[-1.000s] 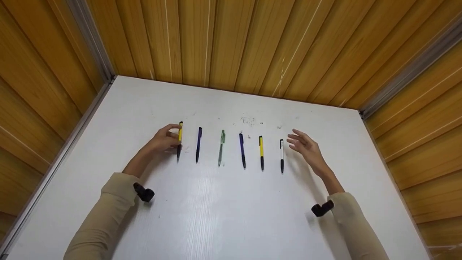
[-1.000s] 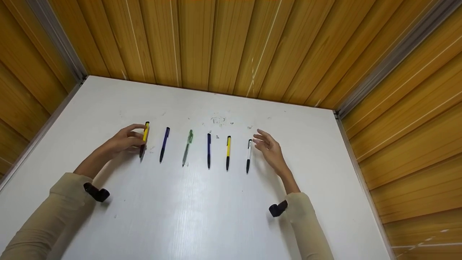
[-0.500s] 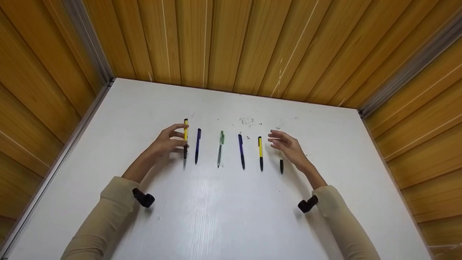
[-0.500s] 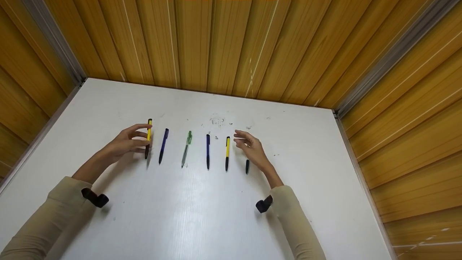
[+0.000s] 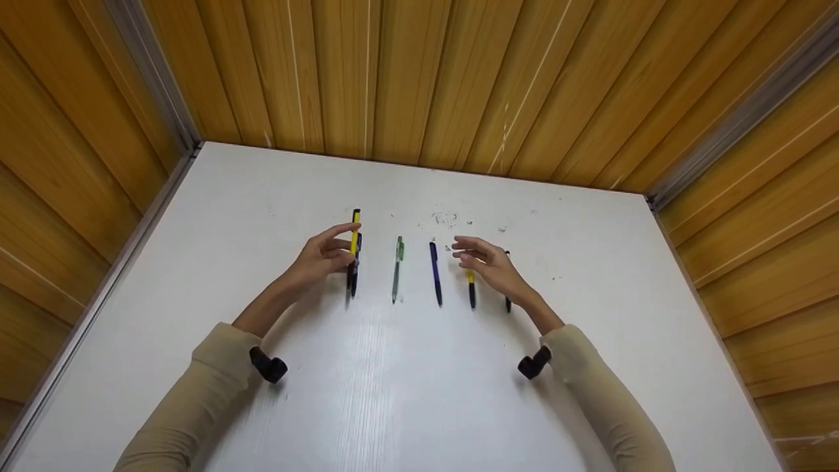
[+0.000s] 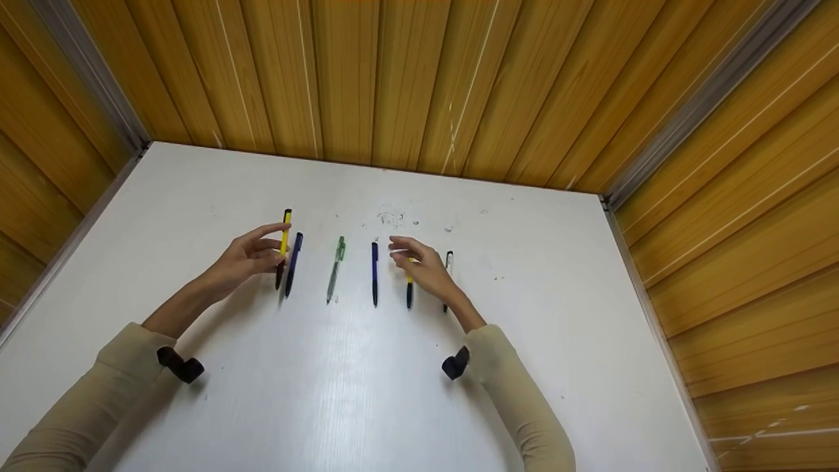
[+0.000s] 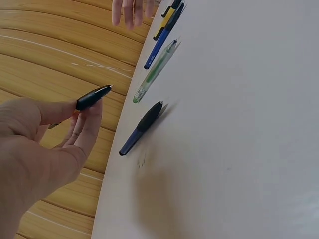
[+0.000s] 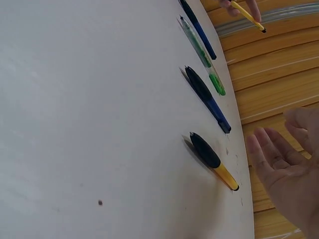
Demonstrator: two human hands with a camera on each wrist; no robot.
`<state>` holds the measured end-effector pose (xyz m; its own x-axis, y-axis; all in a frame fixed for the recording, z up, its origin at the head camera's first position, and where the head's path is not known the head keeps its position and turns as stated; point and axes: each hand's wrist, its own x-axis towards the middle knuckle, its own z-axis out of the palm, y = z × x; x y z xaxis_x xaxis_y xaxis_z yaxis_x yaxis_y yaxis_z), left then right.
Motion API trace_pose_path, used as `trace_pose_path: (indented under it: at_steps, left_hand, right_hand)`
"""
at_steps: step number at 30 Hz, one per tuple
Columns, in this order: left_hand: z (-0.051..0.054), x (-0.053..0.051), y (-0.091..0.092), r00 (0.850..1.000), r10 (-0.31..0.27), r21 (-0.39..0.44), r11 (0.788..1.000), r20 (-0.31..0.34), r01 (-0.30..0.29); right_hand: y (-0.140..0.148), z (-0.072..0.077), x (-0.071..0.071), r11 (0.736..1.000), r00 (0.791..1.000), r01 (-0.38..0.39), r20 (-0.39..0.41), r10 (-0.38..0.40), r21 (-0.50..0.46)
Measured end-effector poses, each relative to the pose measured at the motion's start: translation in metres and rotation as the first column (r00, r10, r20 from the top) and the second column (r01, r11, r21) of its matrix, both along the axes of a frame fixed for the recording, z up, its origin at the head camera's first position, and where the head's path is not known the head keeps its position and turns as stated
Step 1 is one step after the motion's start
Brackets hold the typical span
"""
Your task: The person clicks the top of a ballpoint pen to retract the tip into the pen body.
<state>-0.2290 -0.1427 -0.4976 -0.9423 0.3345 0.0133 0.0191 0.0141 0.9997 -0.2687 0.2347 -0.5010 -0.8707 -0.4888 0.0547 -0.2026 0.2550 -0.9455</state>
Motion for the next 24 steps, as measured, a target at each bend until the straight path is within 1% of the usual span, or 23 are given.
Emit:
trace_pose_path:
  at_steps: [3, 5, 8, 11, 17, 20, 21, 24]
  left_hand:
    - [-0.002, 0.001, 0.002, 0.998, -0.057, -0.005, 0.998, -0.008, 0.057]
    - [-0.003, 0.001, 0.003, 0.996, -0.094, 0.003, 0.996, -0.005, 0.094]
    - [-0.005, 0.002, 0.004, 0.992, -0.126, 0.017, 0.992, -0.004, 0.126]
    - [-0.005, 0.003, 0.007, 0.992, -0.127, 0.015, 0.992, -0.006, 0.127]
    - [-0.004, 0.003, 0.011, 0.996, -0.092, -0.001, 0.996, -0.019, 0.092]
    - [-0.004, 0.003, 0.014, 0.996, -0.085, -0.007, 0.996, -0.018, 0.085]
    - [-0.004, 0.003, 0.014, 0.996, -0.085, -0.007, 0.996, -0.020, 0.085]
    - [-0.004, 0.004, 0.018, 0.996, -0.083, -0.003, 0.997, -0.030, 0.083]
  right_hand:
    - [-0.008, -0.003, -0.001, 0.999, 0.999, -0.032, 0.005, 0.032, -0.013]
    - [-0.012, -0.003, -0.001, 0.999, 0.999, -0.039, 0.012, 0.039, -0.027]
    - [-0.017, -0.002, -0.002, 0.999, 0.999, -0.041, 0.010, 0.042, -0.026]
    - [-0.020, -0.001, -0.002, 0.999, 0.999, -0.043, 0.003, 0.043, -0.011]
    - [-0.029, 0.002, -0.004, 0.998, 0.998, -0.059, -0.025, 0.059, -0.017]
    - [-0.036, 0.005, -0.003, 0.998, 0.997, -0.066, -0.049, 0.065, -0.013]
    - [-0.039, 0.008, -0.001, 0.998, 0.996, -0.066, -0.057, 0.066, -0.006]
    - [-0.047, 0.021, 0.007, 0.997, 0.994, -0.071, -0.086, 0.073, 0.030]
